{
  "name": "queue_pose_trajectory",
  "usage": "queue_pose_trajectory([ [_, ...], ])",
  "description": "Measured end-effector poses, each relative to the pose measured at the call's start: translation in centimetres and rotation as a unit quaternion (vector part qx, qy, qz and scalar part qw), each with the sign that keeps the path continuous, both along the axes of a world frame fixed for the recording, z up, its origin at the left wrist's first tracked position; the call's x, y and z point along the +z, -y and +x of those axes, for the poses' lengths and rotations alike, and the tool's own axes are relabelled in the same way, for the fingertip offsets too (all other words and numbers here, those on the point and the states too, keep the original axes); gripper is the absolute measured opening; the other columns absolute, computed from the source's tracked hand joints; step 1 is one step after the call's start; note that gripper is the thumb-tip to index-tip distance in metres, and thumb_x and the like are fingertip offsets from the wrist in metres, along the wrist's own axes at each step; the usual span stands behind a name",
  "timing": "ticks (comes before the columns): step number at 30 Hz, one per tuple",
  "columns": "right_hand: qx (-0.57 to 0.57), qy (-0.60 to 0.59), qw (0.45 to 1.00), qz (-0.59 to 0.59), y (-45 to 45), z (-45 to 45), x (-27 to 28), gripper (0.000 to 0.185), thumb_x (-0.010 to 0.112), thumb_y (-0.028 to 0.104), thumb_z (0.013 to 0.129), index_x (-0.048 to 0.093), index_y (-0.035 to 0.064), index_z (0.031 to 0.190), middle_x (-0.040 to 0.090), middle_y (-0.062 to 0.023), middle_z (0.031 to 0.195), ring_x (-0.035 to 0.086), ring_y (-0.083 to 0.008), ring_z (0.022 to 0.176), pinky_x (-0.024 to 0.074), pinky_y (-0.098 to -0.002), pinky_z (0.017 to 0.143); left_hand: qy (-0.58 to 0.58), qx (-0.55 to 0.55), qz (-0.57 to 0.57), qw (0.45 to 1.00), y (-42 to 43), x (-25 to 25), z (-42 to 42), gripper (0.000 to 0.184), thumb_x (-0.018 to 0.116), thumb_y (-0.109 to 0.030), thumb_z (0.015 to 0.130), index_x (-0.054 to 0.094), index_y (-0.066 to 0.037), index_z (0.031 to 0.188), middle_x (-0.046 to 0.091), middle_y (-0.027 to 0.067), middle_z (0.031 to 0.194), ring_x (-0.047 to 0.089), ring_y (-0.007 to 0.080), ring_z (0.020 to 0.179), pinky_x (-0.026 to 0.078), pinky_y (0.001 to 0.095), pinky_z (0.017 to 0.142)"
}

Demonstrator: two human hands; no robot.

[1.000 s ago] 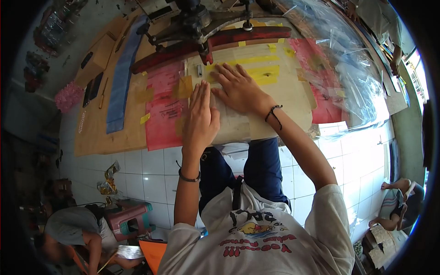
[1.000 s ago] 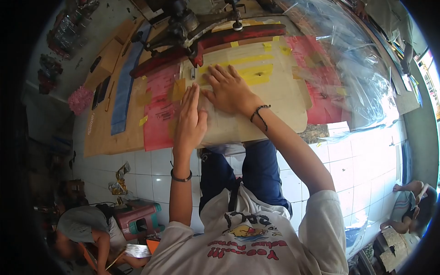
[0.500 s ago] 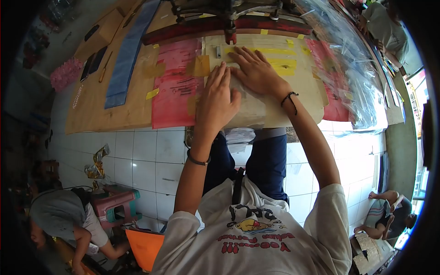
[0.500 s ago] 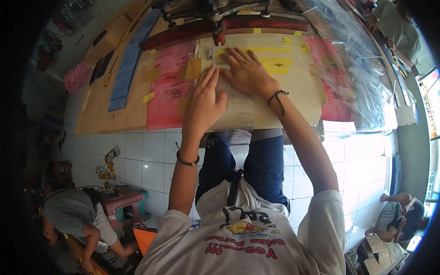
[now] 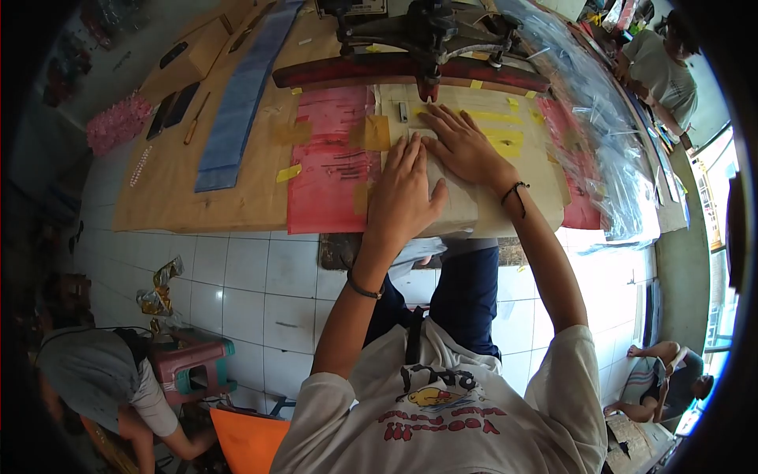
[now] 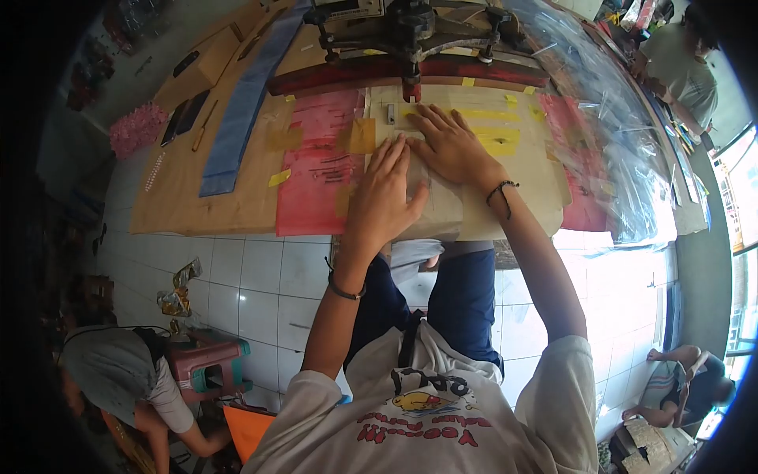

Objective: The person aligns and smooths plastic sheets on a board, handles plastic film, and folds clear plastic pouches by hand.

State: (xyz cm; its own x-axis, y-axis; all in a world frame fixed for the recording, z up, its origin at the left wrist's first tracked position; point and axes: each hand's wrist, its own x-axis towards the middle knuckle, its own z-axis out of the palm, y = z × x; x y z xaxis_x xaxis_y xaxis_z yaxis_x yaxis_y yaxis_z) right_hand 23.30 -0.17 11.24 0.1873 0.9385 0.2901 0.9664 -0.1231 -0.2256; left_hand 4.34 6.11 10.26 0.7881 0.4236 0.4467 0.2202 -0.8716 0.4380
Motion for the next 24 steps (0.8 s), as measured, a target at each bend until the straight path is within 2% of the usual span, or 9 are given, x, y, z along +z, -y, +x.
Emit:
queue_pose_trajectory([
  [7, 0.015, 0.006, 1.000, -0.002, -0.1, 0.4, 0.0, 0.058, 0.046, 0.044, 0.108, 0.048, 0.0071, 0.153, 0.039, -0.0166, 0.165, 0.030, -0.0355, 0.156, 0.0212, -0.0553, 0.128, 0.005, -0.004, 0.001, 1.000, -0.1, 0.4, -0.1, 0.068, 0.066, -0.031, 0.095, 0.050, 0.014, 0.144, 0.049, 0.0252, 0.155, 0.039, 0.0396, 0.150, 0.034, 0.0434, 0.124],
  [10, 0.011, 0.006, 1.000, -0.002, -0.2, 0.4, -0.1, 0.058, 0.046, 0.044, 0.108, 0.048, 0.0063, 0.152, 0.039, -0.0176, 0.165, 0.030, -0.0362, 0.156, 0.0207, -0.0563, 0.128, 0.019, 0.009, 0.020, 1.000, 0.0, 0.0, 0.4, 0.068, 0.066, -0.032, 0.095, 0.051, 0.014, 0.143, 0.051, 0.0270, 0.152, 0.041, 0.0416, 0.146, 0.034, 0.0448, 0.124],
  [14, 0.003, -0.029, 1.000, 0.000, 0.0, 0.0, 0.4, 0.059, 0.046, 0.043, 0.108, 0.048, 0.0044, 0.152, 0.038, -0.0201, 0.165, 0.029, -0.0378, 0.156, 0.0204, -0.0579, 0.127, 0.026, 0.033, -0.002, 0.999, 0.3, -0.1, 0.7, 0.060, 0.065, -0.027, 0.097, 0.054, 0.012, 0.141, 0.052, 0.0239, 0.152, 0.043, 0.0381, 0.146, 0.036, 0.0441, 0.122],
  [18, 0.014, -0.101, 0.992, 0.080, 1.0, 0.0, 0.4, 0.053, 0.051, 0.034, 0.107, 0.050, 0.0016, 0.150, 0.046, -0.0236, 0.158, 0.035, -0.0409, 0.152, 0.0254, -0.0547, 0.126, 0.019, 0.030, 0.006, 0.999, 0.2, -0.2, 0.7, 0.057, 0.065, -0.025, 0.098, 0.054, 0.012, 0.139, 0.052, 0.0238, 0.151, 0.044, 0.0384, 0.146, 0.038, 0.0444, 0.121],
  [19, 0.009, -0.102, 0.990, 0.098, 1.6, -0.3, 0.4, 0.049, 0.053, 0.029, 0.106, 0.054, 0.0000, 0.145, 0.051, -0.0255, 0.154, 0.040, -0.0424, 0.149, 0.0286, -0.0518, 0.125, 0.018, 0.028, 0.011, 0.999, 0.1, -0.3, 0.6, 0.057, 0.065, -0.025, 0.098, 0.054, 0.012, 0.139, 0.052, 0.0238, 0.151, 0.044, 0.0385, 0.145, 0.038, 0.0446, 0.121],
  [22, -0.004, -0.073, 0.989, 0.128, 2.9, -0.9, 0.4, 0.044, 0.057, 0.024, 0.104, 0.059, -0.0001, 0.140, 0.054, -0.0266, 0.151, 0.045, -0.0434, 0.145, 0.0349, -0.0507, 0.122, 0.019, 0.029, 0.013, 0.999, 0.1, -0.3, 0.5, 0.055, 0.064, -0.024, 0.099, 0.054, 0.012, 0.139, 0.052, 0.0241, 0.151, 0.045, 0.0387, 0.145, 0.038, 0.0447, 0.121],
  [24, -0.012, -0.099, 0.985, 0.141, 3.3, -1.3, 0.6, 0.042, 0.059, 0.020, 0.103, 0.061, 0.0014, 0.140, 0.054, -0.0262, 0.151, 0.045, -0.0442, 0.145, 0.0381, -0.0497, 0.120, 0.019, 0.029, 0.014, 0.999, 0.3, -0.2, 0.5, 0.053, 0.064, -0.022, 0.099, 0.055, 0.012, 0.138, 0.052, 0.0241, 0.151, 0.045, 0.0388, 0.145, 0.038, 0.0447, 0.121],
])
